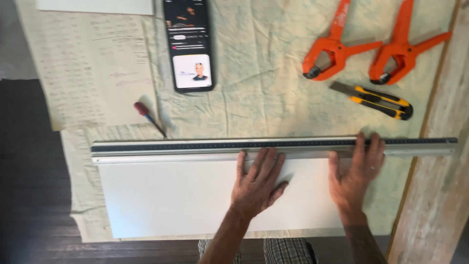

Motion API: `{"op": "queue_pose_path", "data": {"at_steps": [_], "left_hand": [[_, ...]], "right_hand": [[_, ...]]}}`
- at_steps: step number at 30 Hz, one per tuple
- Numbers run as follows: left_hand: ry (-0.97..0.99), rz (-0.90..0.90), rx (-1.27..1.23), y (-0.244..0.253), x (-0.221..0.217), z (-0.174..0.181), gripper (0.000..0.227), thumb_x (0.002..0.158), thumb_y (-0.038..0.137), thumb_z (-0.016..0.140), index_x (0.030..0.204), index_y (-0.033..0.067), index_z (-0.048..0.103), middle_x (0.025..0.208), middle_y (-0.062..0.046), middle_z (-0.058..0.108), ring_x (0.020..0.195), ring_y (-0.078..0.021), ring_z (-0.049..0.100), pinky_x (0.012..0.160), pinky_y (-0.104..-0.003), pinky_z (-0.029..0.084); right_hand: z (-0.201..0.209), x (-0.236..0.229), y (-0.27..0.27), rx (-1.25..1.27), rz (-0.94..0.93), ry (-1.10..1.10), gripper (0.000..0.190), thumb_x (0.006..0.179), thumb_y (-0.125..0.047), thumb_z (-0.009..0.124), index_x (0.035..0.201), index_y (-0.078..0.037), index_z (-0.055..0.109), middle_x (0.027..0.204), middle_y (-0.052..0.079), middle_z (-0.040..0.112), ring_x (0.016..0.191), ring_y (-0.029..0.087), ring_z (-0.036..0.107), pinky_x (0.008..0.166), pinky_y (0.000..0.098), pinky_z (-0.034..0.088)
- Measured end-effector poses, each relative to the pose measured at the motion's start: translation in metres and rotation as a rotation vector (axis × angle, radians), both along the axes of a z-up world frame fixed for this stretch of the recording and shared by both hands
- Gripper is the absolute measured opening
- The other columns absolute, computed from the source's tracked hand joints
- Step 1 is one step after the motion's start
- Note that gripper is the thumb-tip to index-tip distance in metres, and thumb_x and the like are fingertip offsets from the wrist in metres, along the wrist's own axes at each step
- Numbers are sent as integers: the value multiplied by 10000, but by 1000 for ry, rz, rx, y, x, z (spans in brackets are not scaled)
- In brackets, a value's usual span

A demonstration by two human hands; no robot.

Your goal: Measuring, marking, and cutting white boards using a utility knife, metal ruler, and pen on a workbench.

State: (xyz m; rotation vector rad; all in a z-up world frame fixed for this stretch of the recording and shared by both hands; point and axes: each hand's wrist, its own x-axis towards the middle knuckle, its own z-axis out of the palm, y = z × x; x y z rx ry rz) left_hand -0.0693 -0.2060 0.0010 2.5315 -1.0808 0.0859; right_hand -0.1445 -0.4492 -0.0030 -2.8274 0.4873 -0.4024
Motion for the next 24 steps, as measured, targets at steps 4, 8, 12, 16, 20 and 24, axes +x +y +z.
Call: {"op": "queue_pose_path", "data": {"at_steps": [4,8,12,16,20,24], "left_hand": [[-42,16,78,-1,-7,-14,639,1066,598,479,1539,171,521,1576,-84,479,1456,-242,470,1194,-617,323],[-35,81,63,-6,-24,-35,595,955,535,490,1442,210,591,1478,-60,517,1389,-246,474,1181,-675,296],[139,6,152,-9,-26,-44,596,966,526,511,1482,228,503,1523,-47,428,1404,-241,417,1187,-680,217],[298,-45,215,-7,-28,-52,714,1017,568,443,1632,240,286,1698,-77,226,1556,-260,263,1199,-702,133],[244,-42,171,-7,-28,-56,748,988,570,509,1623,224,320,1674,-100,267,1543,-263,281,1194,-735,123],[373,-129,377,-8,-26,-51,686,1036,603,324,1641,298,210,1688,-48,202,1564,-274,198,1157,-767,139]], "right_hand": [[35,58,43,49,-10,-50,436,981,-146,796,1371,2,667,1533,286,512,1442,450,470,1204,601,325],[43,145,137,684,263,61,228,879,-205,842,1072,-104,774,939,87,755,871,299,766,763,391,597],[46,215,225,443,438,430,603,880,-639,653,979,-44,632,826,204,718,732,396,751,667,572,594],[9,237,260,382,435,451,531,848,-614,673,862,-87,613,738,139,704,712,377,765,624,534,601],[-12,239,279,352,550,392,308,893,-377,713,712,-151,608,544,-14,586,514,212,692,490,360,557],[44,235,239,768,738,349,197,898,-206,624,801,-35,609,614,152,658,600,400,709,542,533,528]]}}
